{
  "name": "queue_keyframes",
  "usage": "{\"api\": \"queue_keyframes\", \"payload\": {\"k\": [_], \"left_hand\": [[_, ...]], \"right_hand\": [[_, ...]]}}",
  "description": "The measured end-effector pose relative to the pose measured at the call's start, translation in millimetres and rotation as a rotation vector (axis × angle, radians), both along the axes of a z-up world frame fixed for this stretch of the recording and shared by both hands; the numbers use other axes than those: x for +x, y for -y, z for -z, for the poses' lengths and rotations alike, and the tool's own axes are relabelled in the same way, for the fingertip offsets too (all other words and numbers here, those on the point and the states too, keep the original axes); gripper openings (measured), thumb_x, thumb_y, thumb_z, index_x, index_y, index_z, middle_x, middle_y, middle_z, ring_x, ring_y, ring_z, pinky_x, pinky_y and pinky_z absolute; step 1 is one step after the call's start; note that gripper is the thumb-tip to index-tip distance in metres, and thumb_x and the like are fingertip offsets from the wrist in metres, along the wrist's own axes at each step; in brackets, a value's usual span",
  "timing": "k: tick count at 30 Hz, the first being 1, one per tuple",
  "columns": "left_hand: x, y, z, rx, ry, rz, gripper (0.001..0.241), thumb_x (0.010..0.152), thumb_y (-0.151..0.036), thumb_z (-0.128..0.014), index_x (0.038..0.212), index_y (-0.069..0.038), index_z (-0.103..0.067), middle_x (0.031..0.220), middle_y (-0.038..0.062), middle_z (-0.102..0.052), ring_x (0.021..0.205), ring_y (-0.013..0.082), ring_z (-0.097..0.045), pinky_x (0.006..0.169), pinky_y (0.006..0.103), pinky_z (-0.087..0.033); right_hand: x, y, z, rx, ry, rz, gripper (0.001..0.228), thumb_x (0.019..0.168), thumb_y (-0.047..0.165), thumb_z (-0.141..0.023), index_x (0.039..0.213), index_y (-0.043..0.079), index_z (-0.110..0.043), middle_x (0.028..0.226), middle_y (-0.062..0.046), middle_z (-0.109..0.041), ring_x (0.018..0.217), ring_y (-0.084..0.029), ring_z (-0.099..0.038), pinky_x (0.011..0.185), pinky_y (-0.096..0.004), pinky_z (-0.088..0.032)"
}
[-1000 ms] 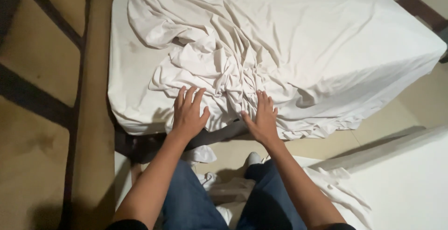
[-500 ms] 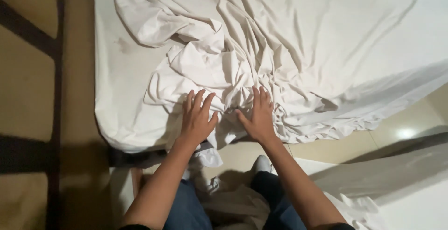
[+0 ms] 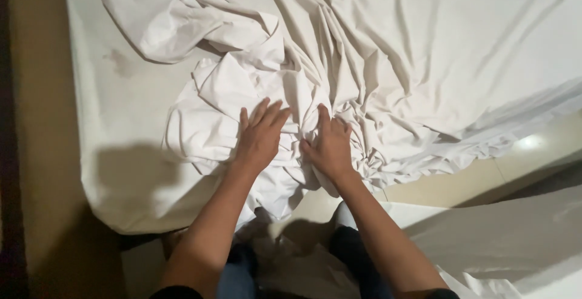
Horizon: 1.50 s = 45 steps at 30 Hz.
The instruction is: The person smooths and tucks a white fitted sheet onto a mattress. They pull the fabric tight over the corners and along the edges to secure it in place.
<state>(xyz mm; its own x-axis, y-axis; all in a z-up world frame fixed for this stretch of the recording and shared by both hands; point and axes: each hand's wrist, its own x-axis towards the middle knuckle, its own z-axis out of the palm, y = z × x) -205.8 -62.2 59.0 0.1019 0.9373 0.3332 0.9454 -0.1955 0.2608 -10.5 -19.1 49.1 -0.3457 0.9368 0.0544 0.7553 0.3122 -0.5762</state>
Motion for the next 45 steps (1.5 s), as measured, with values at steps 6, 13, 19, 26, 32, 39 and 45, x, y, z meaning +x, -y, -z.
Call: {"api": "queue_keyframes", "payload": {"k": [6,13,19,26,32,39,45], "left_hand": [[-2.2,12.5,26.2,0.103,0.166,-0.055,0.014,0.092,-0.011,-0.066,0.104,-0.013,-0.073,0.108,0.003,-0.068,0.117,0.0245,-0.062,0.114,0.0590,-0.038],[-12.6,45.5,23.3,0.215,0.098,-0.065,0.015,0.086,-0.010,-0.069,0.101,-0.010,-0.072,0.098,0.006,-0.063,0.101,0.0279,-0.059,0.106,0.0489,-0.043],[-23.2,87.7,11.0,0.223,0.115,-0.130,0.020,0.081,-0.011,-0.073,0.101,-0.010,-0.071,0.097,0.006,-0.062,0.100,0.0285,-0.058,0.102,0.0474,-0.044],[-48.1,138.6,19.1,0.224,-0.025,-0.292,0.020,0.084,-0.011,-0.071,0.103,-0.010,-0.071,0.096,0.005,-0.062,0.100,0.0277,-0.058,0.097,0.0461,-0.044],[-67.2,161.0,16.8,0.213,-0.007,-0.323,0.023,0.082,-0.012,-0.070,0.105,-0.009,-0.071,0.097,0.006,-0.063,0.100,0.0284,-0.058,0.097,0.0462,-0.043],[-66.8,161.0,-6.2,0.159,0.179,-0.412,0.025,0.072,-0.017,-0.074,0.096,-0.011,-0.070,0.098,0.008,-0.061,0.105,0.0340,-0.057,0.090,0.0505,-0.040],[-39.8,114.0,-34.3,0.406,0.284,-0.326,0.040,0.071,-0.011,-0.065,0.111,-0.005,-0.067,0.125,0.015,-0.058,0.124,0.0410,-0.048,0.107,0.0557,-0.037]], "right_hand": [[-5.5,9.1,1.1,0.302,0.128,-0.016,0.080,0.069,0.031,-0.085,0.138,0.005,-0.055,0.104,-0.018,-0.072,0.116,-0.042,-0.054,0.106,-0.070,-0.024],[-14.1,29.2,-4.6,0.248,0.085,-0.101,0.073,0.070,0.029,-0.086,0.134,0.006,-0.059,0.105,-0.016,-0.072,0.115,-0.036,-0.056,0.112,-0.071,-0.025],[-29.3,51.1,-4.0,0.259,0.082,-0.188,0.070,0.069,0.032,-0.085,0.130,0.007,-0.062,0.102,-0.014,-0.074,0.113,-0.035,-0.058,0.112,-0.070,-0.024],[-57.9,82.4,-7.8,0.249,0.032,-0.337,0.072,0.068,0.034,-0.085,0.131,0.007,-0.064,0.100,-0.015,-0.074,0.112,-0.036,-0.057,0.112,-0.067,-0.024],[-82.0,96.5,-11.0,0.209,-0.029,-0.393,0.070,0.067,0.032,-0.085,0.129,0.006,-0.066,0.099,-0.015,-0.073,0.109,-0.035,-0.057,0.110,-0.057,-0.033],[-79.0,95.2,-25.3,0.089,-0.208,-0.429,0.074,0.073,0.030,-0.081,0.140,0.007,-0.060,0.111,-0.015,-0.075,0.112,-0.036,-0.059,0.100,-0.046,-0.048],[-30.0,61.1,0.4,-0.035,-0.410,-0.045,0.058,0.103,0.024,-0.062,0.155,0.006,-0.043,0.141,-0.021,-0.060,0.129,-0.036,-0.059,0.110,-0.047,-0.046]]}}
